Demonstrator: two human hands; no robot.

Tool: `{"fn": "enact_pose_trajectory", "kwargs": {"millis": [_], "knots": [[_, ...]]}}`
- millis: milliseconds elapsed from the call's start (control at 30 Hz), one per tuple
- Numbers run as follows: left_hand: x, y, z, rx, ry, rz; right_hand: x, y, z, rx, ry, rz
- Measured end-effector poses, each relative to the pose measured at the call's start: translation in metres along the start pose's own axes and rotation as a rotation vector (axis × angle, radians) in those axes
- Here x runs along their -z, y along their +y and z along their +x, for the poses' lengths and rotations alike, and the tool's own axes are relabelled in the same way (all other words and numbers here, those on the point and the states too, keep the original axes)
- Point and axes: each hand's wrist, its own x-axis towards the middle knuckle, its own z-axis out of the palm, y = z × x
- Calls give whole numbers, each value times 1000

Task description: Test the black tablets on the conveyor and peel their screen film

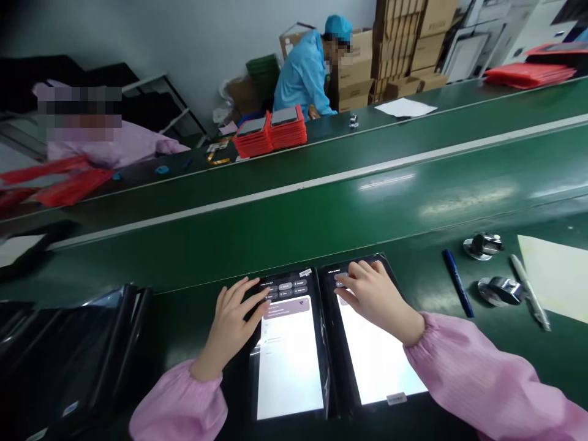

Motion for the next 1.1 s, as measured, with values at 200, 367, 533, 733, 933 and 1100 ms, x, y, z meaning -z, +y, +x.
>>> {"fn": "enact_pose_trajectory", "kwargs": {"millis": [200, 367, 533, 733, 933, 1100], "knots": [[1, 2, -6, 5, -15, 0, 0, 4, -2, 11, -17, 27], [-1, 3, -2, 29, -26, -24, -4, 3, 3, 7, -29, 48], [3, 8, -8, 83, -12, -76, 6, 13, -1, -14, -20, 97], [8, 25, -41, 598, 151, -622, 26, 58, -43, -602, 326, 655], [-13, 8, 7, 808, 179, -953, -7, 72, -36, -821, 243, 1096], [-34, 0, 31, 803, 255, -1045, -13, 67, -35, -810, 208, 1180]]}}
